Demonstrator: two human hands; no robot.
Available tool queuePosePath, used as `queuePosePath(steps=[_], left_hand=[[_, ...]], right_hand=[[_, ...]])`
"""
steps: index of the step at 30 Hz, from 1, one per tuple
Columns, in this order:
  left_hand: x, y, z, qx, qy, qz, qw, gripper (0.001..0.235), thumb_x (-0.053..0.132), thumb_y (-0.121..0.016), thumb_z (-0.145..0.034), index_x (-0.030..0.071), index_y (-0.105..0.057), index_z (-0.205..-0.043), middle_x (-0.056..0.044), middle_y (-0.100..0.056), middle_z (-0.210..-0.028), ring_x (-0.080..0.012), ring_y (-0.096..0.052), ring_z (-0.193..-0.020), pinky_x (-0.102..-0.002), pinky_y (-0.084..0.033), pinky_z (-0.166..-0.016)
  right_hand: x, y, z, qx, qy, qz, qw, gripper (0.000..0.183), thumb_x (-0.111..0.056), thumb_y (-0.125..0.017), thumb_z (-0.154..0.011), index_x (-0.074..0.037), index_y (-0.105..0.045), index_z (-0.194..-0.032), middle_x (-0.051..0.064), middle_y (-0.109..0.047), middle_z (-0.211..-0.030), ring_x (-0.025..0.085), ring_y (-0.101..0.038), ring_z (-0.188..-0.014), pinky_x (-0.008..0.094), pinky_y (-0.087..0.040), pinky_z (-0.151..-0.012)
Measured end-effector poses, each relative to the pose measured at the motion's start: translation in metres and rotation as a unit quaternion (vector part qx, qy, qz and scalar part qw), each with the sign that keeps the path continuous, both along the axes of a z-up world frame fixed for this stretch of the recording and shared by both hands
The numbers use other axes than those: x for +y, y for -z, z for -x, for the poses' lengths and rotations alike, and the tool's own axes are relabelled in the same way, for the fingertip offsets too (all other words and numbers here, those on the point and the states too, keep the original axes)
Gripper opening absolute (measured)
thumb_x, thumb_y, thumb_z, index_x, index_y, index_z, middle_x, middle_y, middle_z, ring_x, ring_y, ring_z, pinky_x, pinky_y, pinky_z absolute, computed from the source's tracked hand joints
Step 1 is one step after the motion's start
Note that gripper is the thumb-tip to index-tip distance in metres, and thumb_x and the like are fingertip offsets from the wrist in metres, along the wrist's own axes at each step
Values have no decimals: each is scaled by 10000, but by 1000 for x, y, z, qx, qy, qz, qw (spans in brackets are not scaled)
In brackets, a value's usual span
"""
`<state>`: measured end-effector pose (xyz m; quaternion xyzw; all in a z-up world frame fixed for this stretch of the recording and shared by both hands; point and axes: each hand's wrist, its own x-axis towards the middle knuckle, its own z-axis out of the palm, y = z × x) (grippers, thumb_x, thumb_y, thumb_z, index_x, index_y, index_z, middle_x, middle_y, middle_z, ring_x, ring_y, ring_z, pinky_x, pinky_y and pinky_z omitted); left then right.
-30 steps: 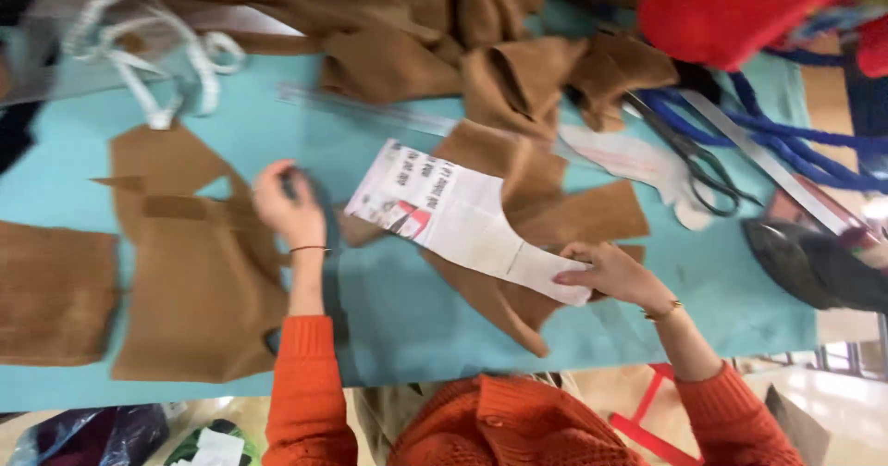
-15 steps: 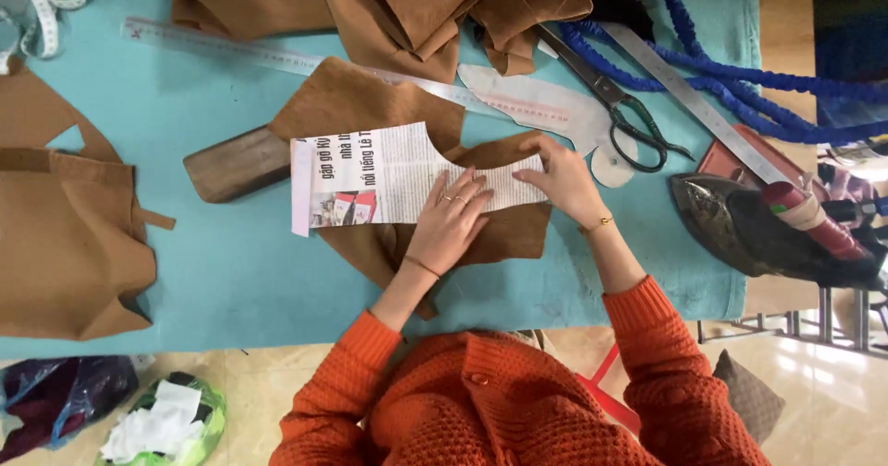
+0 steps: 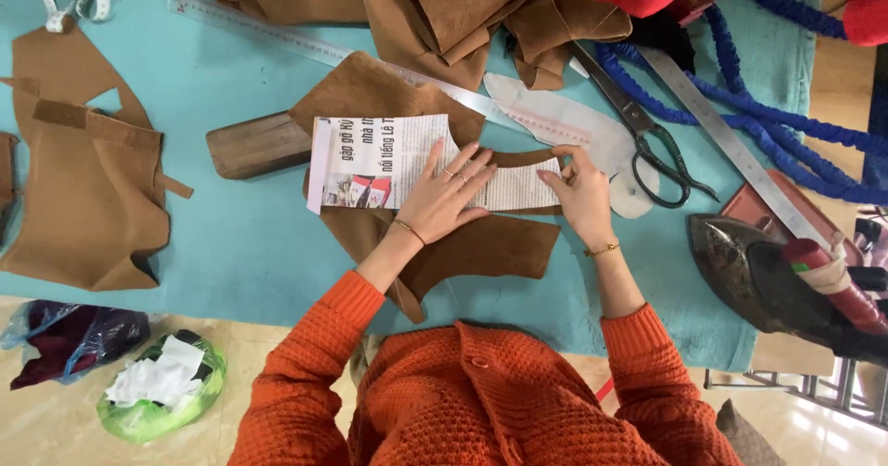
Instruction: Preparing fabric pieces for sewing by cutting them with scissors, marking them with a pencil and ruler, and ironing folds.
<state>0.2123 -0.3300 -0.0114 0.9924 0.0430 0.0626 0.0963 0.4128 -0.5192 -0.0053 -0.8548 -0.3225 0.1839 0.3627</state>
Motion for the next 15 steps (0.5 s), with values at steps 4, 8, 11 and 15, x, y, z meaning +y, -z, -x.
queuePosePath(steps=[4,8,11,15], left_hand=[[34,-47,1,-1,-83,-60,995,622,415,-577,-1015,191,-392,-1564,-35,-315,-1667,-245,-165,-1568,-740,-106,-1194],[65,-75,14,-34,-290,-55,955,984,536,-823,-793,134,-382,-1575,-155,-460,-1516,-365,-398,-1401,-722,-153,-1133],[81,-75,38,-61,-388,-76,917,1070,502,-941,-640,127,-432,-1504,-150,-495,-1313,-377,-520,-1177,-644,-303,-1021],[115,-33,76,-67,-410,2,910,797,451,-904,-635,187,-562,-1306,5,-552,-931,-347,-525,-1053,-638,-297,-924]], right_hand=[[0,1,-3,6,3,5,1000,390,-234,-814,-890,-169,-659,-1241,40,-571,-726,220,-634,-679,377,-518,-694],[1,-3,1,21,27,-7,999,366,-196,-832,-882,-168,-685,-1216,32,-563,-698,188,-616,-647,334,-519,-696],[4,-12,6,25,47,-31,998,337,-143,-818,-887,-152,-694,-1200,28,-563,-676,162,-587,-620,306,-505,-672],[3,-10,10,36,64,-64,995,284,-121,-804,-920,-139,-699,-1183,13,-571,-661,123,-551,-597,265,-479,-635]])
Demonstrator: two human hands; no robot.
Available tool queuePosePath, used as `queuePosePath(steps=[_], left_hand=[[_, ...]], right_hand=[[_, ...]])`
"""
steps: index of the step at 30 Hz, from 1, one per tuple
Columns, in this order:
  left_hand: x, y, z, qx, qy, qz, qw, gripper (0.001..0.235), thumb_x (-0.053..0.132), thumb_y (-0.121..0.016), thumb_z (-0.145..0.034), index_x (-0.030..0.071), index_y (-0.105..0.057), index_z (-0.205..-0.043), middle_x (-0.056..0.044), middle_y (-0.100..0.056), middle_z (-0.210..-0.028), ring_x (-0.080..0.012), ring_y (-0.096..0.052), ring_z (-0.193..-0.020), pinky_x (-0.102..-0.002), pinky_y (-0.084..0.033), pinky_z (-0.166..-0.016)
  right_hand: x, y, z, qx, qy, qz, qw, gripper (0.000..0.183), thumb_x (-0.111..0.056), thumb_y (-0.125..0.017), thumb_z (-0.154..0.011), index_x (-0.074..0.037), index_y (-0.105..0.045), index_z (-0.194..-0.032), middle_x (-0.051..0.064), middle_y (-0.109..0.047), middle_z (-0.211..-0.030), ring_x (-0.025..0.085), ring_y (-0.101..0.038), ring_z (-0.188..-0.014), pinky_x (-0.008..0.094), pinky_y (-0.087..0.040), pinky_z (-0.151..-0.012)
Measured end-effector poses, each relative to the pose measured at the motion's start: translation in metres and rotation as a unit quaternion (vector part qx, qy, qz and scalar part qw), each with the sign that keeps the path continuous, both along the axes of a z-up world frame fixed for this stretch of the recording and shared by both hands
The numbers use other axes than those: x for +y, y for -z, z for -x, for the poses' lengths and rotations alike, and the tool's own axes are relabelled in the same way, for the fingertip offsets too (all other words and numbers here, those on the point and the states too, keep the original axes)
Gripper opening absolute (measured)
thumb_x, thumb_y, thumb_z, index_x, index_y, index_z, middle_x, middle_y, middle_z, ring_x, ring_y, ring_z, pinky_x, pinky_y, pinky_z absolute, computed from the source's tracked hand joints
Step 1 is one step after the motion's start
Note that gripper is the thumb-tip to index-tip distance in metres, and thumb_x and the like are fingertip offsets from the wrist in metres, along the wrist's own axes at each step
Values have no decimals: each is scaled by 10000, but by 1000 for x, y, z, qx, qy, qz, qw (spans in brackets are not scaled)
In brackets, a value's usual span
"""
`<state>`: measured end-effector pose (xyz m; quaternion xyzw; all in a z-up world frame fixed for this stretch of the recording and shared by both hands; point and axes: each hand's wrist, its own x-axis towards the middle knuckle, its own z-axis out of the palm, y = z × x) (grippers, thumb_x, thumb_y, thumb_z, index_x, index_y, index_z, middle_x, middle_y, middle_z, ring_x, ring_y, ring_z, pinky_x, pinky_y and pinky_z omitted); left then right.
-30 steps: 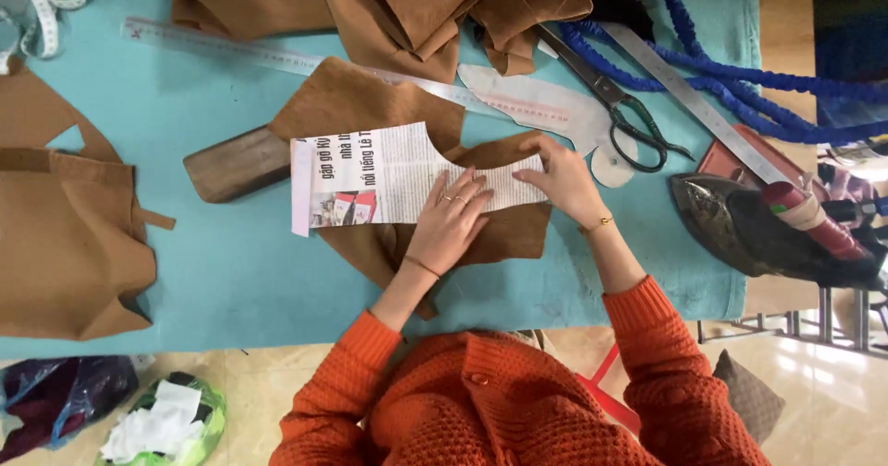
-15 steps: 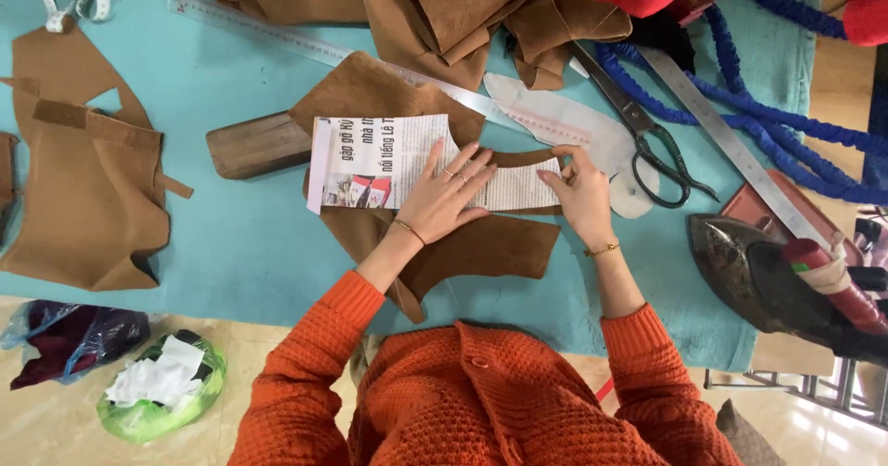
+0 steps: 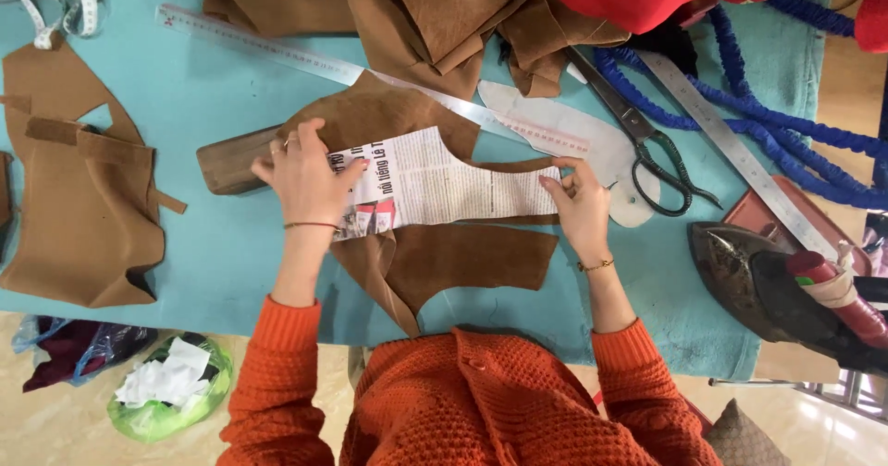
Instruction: Preparing fabric pieces for sewing by cutting them with scissors, marking them with a pencil and ruler, and ironing folds.
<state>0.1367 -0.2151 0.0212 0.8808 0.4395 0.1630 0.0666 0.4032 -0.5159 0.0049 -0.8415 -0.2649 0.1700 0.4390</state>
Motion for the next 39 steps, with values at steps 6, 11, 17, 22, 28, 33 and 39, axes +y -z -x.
queuePosePath(steps=[6,11,17,22,28,33,39], left_hand=[[25,-16,-8,32,89,46,994,158,378,-798,-775,326,-650,-789,128,-566,-683,-179,-557,-910,-501,-262,-968],[32,-66,-37,5,153,-123,981,179,228,-834,-891,254,-683,-800,58,-604,-796,-235,-572,-996,-560,-249,-1093],[-61,22,-74,44,158,-232,959,215,-66,-670,-896,119,-683,-1003,-64,-602,-1079,-290,-509,-1143,-684,-292,-975],[-153,-6,-83,-26,384,47,922,819,424,-763,-902,161,-368,-1569,-74,-220,-1706,-288,-185,-1573,-723,-85,-1212],[-174,17,-74,69,319,92,941,869,698,-499,-951,173,-296,-1613,-128,-211,-1701,-293,-214,-1561,-642,-20,-1245],[-177,26,-73,71,314,104,941,857,678,-510,-959,217,-251,-1634,-87,-169,-1716,-280,-162,-1576,-640,3,-1251],[-175,23,-72,62,315,97,942,836,665,-540,-942,224,-301,-1611,-73,-186,-1710,-264,-156,-1577,-634,-9,-1260]], right_hand=[[0,2,0,2,-4,-5,1000,274,-119,-795,-930,-134,-690,-1182,17,-581,-660,120,-540,-596,261,-464,-622],[4,-7,6,-23,-23,-1,999,222,-123,-780,-954,-108,-677,-1150,-8,-561,-657,105,-504,-590,268,-454,-615],[4,2,6,-60,-31,2,998,214,-122,-783,-956,-91,-682,-1142,7,-566,-664,134,-538,-585,289,-464,-603],[0,12,0,-69,-38,16,997,263,-157,-801,-943,-115,-696,-1180,35,-584,-679,193,-593,-593,336,-487,-622],[10,0,-25,-177,-60,74,980,268,-263,-790,-948,-199,-693,-1189,38,-637,-862,269,-658,-810,412,-529,-740],[36,2,-93,-412,-63,172,892,82,-167,-706,-1024,-149,-748,-1093,16,-575,-1018,233,-584,-926,368,-481,-744],[47,22,-106,-417,-45,232,877,180,-142,-679,-994,-114,-745,-1158,21,-434,-1096,242,-500,-988,369,-394,-730]])
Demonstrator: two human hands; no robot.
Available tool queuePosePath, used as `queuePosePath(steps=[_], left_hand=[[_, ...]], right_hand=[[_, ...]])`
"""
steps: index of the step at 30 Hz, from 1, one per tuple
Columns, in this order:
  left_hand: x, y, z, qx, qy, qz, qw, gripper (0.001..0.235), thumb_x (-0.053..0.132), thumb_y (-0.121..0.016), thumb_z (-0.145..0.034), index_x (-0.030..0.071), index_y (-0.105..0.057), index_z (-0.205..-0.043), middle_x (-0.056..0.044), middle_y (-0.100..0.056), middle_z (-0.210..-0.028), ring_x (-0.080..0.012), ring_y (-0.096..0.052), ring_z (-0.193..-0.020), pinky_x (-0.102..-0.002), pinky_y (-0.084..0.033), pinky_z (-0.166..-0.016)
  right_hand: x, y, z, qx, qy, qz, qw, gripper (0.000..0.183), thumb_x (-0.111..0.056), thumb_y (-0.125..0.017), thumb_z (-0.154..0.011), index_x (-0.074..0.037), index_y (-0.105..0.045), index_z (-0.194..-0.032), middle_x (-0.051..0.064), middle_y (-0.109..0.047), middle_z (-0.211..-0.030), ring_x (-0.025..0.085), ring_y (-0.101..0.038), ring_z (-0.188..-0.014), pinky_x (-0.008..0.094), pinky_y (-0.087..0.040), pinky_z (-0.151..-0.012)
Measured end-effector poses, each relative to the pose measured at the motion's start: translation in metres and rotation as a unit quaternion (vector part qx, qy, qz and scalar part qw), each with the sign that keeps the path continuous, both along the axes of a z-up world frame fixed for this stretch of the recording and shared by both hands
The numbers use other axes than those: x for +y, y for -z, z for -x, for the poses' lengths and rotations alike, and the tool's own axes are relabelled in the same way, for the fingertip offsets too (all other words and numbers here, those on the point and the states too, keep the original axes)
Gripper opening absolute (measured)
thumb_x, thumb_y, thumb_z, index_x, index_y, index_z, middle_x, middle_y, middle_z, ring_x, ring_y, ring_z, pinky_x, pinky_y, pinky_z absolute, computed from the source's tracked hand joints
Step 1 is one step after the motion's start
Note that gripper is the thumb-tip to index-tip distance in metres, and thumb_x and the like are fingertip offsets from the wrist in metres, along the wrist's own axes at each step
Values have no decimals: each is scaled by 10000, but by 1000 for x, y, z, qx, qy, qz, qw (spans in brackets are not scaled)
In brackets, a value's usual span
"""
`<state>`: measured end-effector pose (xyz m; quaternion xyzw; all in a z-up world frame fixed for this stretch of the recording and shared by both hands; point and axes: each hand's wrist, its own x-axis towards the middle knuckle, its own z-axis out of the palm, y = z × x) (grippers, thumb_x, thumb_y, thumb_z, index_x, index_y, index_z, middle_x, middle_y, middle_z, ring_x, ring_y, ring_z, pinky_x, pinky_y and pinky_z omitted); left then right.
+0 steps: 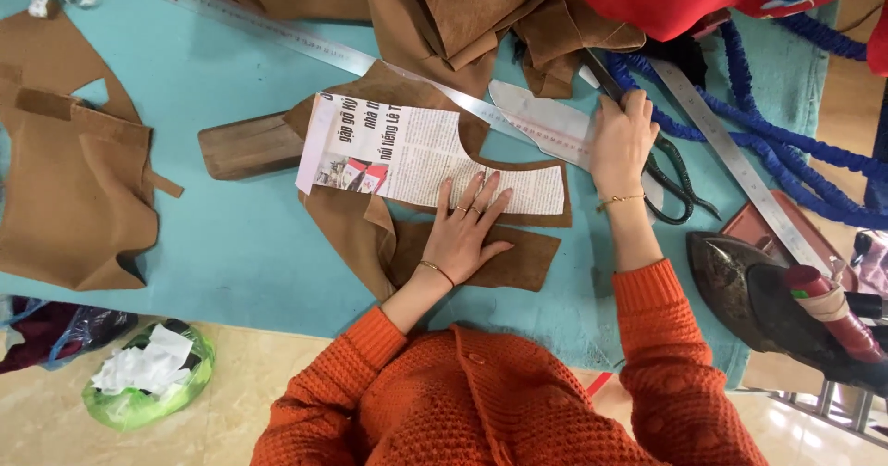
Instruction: Preparing fabric pieces for sewing by cutting them with scissors, marking them with a pencil and ruler, and ironing folds.
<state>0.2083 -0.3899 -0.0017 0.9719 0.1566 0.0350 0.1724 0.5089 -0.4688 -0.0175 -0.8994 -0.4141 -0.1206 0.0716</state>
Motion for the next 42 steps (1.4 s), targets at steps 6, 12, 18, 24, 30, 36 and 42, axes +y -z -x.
queuePosePath(steps=[6,12,18,24,30,36,42], left_hand=[[0,0,0,21,-1,21,1000,821,664,-489,-976,252,-231,-1637,-51,-153,-1720,-268,-118,-1581,-622,37,-1261],[2,1,-1,30,4,20,999,805,656,-474,-987,261,-220,-1640,-43,-139,-1723,-259,-97,-1584,-606,56,-1264],[-1,3,0,-7,11,-130,991,906,734,-532,-988,198,-218,-1649,-67,-135,-1710,-298,-114,-1580,-641,-130,-1251],[1,4,2,-38,12,-104,994,852,660,-602,-995,201,-275,-1635,-52,-167,-1704,-283,-150,-1581,-629,-142,-1261],[2,2,3,-51,10,-104,993,834,637,-623,-980,200,-316,-1621,-52,-214,-1696,-277,-190,-1573,-623,-163,-1253],[5,-5,3,-36,10,-125,991,792,640,-564,-995,223,-311,-1619,-23,-235,-1693,-255,-215,-1565,-587,-169,-1260],[7,0,4,-40,12,-123,992,763,630,-558,-1011,232,-323,-1618,-13,-217,-1696,-245,-200,-1568,-585,-160,-1268]], right_hand=[[6,6,-7,-3,28,39,999,222,-174,-689,-991,-155,-733,-1207,70,-452,-1221,259,-474,-1039,389,-379,-738],[-1,5,-27,-39,16,49,998,239,-213,-709,-980,-176,-740,-1214,74,-480,-1225,267,-479,-1035,400,-385,-739],[20,-12,-14,-71,32,104,992,330,-484,-704,-1024,-168,-793,-1062,175,-592,-1396,283,-574,-1180,448,-435,-909],[25,-9,-11,-103,13,31,994,336,-464,-763,-1009,-137,-813,-1066,200,-453,-1533,351,-502,-1248,476,-394,-865],[13,-14,-12,-105,-59,-14,993,251,-300,-779,-946,-122,-788,-1123,202,-517,-1389,354,-526,-1103,456,-408,-786],[27,-27,-16,-89,-74,-12,993,349,-276,-821,-913,-136,-744,-1223,174,-553,-1254,356,-510,-1052,451,-427,-769],[36,-13,-21,8,-60,-93,994,301,-214,-898,-843,-103,-705,-1047,133,-406,-1126,344,-407,-991,460,-404,-834]])
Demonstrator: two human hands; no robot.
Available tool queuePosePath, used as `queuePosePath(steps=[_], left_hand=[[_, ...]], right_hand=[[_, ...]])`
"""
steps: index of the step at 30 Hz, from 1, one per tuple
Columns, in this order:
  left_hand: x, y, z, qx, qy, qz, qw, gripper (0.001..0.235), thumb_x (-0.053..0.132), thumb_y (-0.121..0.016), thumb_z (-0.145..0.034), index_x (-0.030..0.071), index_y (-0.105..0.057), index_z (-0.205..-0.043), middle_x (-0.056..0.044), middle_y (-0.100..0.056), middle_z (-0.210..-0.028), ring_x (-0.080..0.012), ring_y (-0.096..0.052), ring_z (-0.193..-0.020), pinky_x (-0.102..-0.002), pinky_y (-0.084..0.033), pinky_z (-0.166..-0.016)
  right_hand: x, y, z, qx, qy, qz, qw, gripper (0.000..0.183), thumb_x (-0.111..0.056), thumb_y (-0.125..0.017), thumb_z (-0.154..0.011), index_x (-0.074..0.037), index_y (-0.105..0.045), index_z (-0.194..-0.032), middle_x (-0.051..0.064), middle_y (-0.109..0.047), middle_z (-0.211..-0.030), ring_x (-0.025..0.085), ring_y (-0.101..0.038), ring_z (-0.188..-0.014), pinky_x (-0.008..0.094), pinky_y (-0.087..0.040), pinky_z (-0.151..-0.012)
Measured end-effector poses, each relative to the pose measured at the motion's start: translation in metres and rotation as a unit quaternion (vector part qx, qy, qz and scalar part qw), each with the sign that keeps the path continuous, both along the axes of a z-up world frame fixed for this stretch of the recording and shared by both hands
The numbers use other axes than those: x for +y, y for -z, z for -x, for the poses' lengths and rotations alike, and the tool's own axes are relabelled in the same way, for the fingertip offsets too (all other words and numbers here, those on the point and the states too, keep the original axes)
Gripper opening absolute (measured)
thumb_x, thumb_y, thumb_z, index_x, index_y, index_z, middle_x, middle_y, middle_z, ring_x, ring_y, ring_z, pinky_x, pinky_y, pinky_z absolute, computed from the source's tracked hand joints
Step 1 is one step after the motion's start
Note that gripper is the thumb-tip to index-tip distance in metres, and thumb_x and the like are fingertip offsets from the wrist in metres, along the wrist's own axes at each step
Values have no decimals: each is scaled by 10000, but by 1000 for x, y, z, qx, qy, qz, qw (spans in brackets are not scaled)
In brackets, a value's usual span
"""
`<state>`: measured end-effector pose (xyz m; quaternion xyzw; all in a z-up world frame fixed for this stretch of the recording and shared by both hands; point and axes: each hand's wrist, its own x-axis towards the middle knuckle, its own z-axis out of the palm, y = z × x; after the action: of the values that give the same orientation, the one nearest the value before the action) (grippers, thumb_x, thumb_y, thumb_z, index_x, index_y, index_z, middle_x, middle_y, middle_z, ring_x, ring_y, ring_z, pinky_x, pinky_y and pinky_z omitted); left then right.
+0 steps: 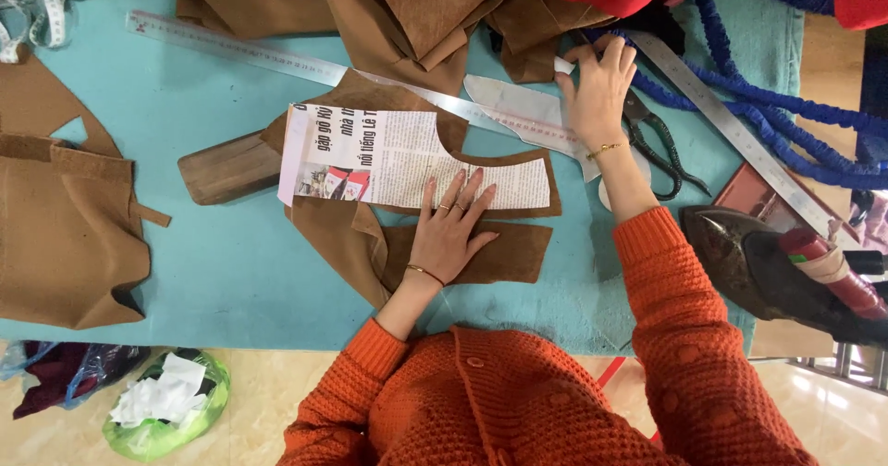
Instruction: Preparing fabric pieces for sewing by cutting them with scissors, marking them with a pencil and ruler, and ironing folds.
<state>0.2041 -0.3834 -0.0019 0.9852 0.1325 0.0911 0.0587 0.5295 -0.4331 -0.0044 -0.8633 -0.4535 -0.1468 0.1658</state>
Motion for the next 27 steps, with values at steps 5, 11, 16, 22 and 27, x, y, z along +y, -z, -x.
queuePosePath(steps=[5,11,16,22,27], left_hand=[[-1,-1,-1,5,1,11,1000,762,618,-564,-1014,229,-320,-1622,-13,-197,-1699,-250,-194,-1570,-583,-141,-1270],[-1,6,-4,57,-14,147,987,717,632,-473,-1003,286,-310,-1610,-2,-203,-1709,-224,-130,-1579,-566,33,-1276],[-1,9,-4,43,-18,117,992,747,643,-499,-974,300,-308,-1610,-8,-256,-1696,-227,-166,-1574,-578,-11,-1274],[6,8,6,50,-26,107,993,707,628,-457,-1011,306,-295,-1620,3,-194,-1716,-222,-137,-1579,-583,1,-1267],[14,10,10,28,-39,78,996,745,641,-448,-1010,296,-246,-1639,10,-193,-1716,-223,-116,-1581,-618,37,-1255]], right_hand=[[-12,-11,8,97,29,-7,995,202,-249,-846,-882,-124,-701,-946,92,-530,-1103,302,-463,-1045,431,-376,-863],[-68,-35,116,166,-68,-89,980,122,-78,-674,-1010,-70,-569,-1071,162,-642,-1131,381,-613,-1082,494,-438,-911],[-110,-32,174,223,-162,-66,959,153,-129,-653,-1004,-89,-508,-974,129,-696,-1320,305,-667,-1201,479,-452,-1091],[-124,-19,171,226,-161,-101,955,132,-101,-568,-1051,-49,-467,-983,183,-641,-1402,357,-604,-1282,498,-421,-1134],[-124,-14,170,202,-167,-90,961,170,-187,-540,-1079,-70,-475,-975,168,-649,-1407,335,-603,-1305,500,-412,-1134]])
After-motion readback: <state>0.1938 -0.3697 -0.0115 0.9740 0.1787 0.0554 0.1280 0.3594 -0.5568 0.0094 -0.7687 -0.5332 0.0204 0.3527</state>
